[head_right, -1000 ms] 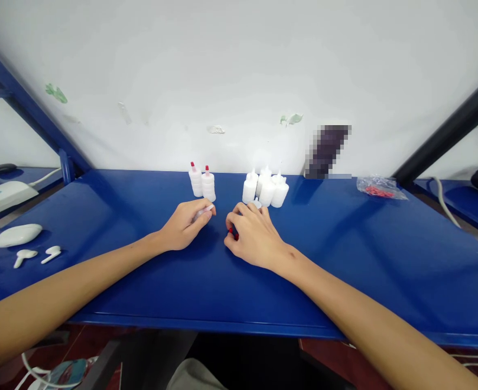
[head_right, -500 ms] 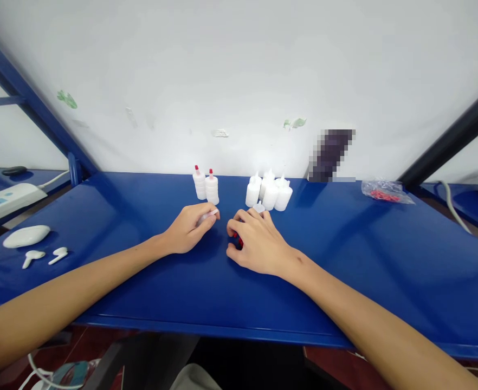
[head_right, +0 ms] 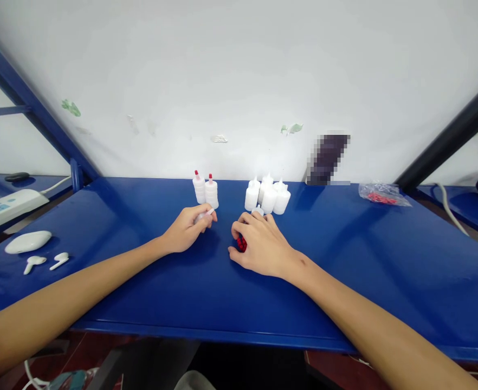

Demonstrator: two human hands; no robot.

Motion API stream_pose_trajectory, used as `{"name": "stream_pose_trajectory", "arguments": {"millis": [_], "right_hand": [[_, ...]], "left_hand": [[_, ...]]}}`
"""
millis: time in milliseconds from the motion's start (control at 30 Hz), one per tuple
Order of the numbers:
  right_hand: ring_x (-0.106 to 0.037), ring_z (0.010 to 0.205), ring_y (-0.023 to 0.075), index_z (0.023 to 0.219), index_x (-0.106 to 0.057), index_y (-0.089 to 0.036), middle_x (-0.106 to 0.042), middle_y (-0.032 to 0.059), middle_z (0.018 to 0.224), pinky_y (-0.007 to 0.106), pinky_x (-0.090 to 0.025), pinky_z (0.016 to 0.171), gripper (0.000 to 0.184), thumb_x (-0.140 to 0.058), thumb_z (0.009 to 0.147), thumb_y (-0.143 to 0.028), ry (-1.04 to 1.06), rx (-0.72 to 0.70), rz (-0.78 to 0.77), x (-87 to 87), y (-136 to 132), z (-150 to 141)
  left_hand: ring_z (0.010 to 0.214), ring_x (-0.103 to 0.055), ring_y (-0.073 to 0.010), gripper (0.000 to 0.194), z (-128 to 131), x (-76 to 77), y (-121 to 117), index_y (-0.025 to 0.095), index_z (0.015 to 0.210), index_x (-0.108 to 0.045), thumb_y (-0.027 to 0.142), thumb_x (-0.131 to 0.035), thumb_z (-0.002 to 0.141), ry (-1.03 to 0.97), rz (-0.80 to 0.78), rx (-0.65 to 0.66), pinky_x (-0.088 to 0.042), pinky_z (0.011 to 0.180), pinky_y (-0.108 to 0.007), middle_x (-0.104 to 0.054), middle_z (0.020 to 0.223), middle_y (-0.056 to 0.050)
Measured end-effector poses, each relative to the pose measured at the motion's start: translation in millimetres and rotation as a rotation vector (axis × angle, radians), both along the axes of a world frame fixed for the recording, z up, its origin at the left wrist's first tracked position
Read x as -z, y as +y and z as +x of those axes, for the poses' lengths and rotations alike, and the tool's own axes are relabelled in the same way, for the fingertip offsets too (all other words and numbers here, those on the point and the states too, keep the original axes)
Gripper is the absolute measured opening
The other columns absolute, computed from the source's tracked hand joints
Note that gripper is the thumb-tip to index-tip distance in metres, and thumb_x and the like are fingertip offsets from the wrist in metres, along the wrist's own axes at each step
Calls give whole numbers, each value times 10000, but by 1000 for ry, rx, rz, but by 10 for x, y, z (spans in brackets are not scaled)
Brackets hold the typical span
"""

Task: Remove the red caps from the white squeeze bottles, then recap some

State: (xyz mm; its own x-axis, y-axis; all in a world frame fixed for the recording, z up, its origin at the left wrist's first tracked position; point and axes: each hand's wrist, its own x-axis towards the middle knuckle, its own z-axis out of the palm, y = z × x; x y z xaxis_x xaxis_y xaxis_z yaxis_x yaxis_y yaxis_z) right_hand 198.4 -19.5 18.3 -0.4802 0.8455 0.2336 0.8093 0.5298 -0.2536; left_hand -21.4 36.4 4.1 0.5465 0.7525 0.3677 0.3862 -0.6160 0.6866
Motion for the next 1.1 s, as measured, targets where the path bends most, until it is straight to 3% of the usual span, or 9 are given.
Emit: {"name": "stream_pose_trajectory", "arguments": {"millis": [167, 267, 433, 600, 700, 767, 867, 967, 1100], "right_hand": [[-542, 900, 220, 804, -581, -217, -623, 26, 956, 398, -382, 794, 187, -647, 825, -390, 2, 1, 12, 0, 1, -3], [-552, 914, 224, 898, -604, -223, -635, 29, 970, 402, -391, 816, 173, -634, 849, -386, 42, -4, 26, -16, 0, -9], [-558, 839, 193, 1000, -595, -211, -643, 28, 898, 354, -409, 778, 213, -524, 959, -408, 183, -78, 50, -59, -18, -14], [-547, 761, 155, 873, -581, -200, -625, 15, 827, 303, -402, 731, 237, -435, 1011, -325, 276, -210, 79, -63, -14, -29], [-558, 713, 147, 868, -565, -199, -616, 9, 786, 282, -403, 684, 225, -422, 1006, -306, 378, -79, 134, -86, 54, 55], [-565, 677, 156, 875, -559, -202, -621, 10, 759, 287, -395, 655, 214, -422, 995, -316, 395, 73, 209, -115, 125, 173], [-600, 677, 197, 929, -572, -217, -666, 30, 770, 315, -388, 640, 215, -407, 982, -345, 291, 260, 254, -146, 236, 368], [-624, 668, 215, 979, -600, -234, -703, 32, 776, 320, -381, 618, 216, -428, 968, -364, 201, 372, 227, -134, 315, 475], [-648, 689, 217, 998, -647, -230, -733, 29, 781, 302, -364, 605, 225, -463, 952, -352, 91, 419, 189, -74, 361, 451]], "left_hand": [[579, -492, -99, 304, -22, 1, 22, 156, 893, -569, 379, -387, 992, -24, -87, -24, -389, 591, -225, -523, 681, 35], [606, -484, -106, 264, -34, -17, -4, 164, 917, -568, 342, -387, 988, 45, 6, 19, -384, 622, -236, -535, 706, 31], [716, -506, -145, 101, 2, -37, -126, 178, 926, -522, 231, -438, 908, 292, 273, 197, -390, 691, -270, -575, 827, -5], [675, -499, -143, 147, 36, -45, -190, 192, 1046, -465, 285, -444, 935, 280, 210, 239, -390, 648, -267, -567, 821, 4], [642, -484, -133, 283, 12, -45, -144, 190, 1204, -420, 319, -437, 953, 162, 84, 227, -405, 643, -262, -560, 818, 14], [649, -477, -130, 182, -3, -43, -105, 182, 1076, -493, 271, -380, 963, 127, 48, 193, -403, 649, -262, -550, 801, 9], [708, -498, -138, 219, -9, -49, -73, 173, 871, -532, 201, -333, 961, 149, 56, 160, -412, 688, -268, -560, 811, -10], [842, -553, -159, 236, -5, -71, -66, 174, 979, -597, 255, -375, 986, 150, 71, 182, -452, 798, -292, -604, 964, -52], [977, -598, -170, 267, 2, -91, -57, 205, 1175, -617, 318, -465, 987, 148, 49, 231, -459, 908, -304, -643, 1105, -66]]}}
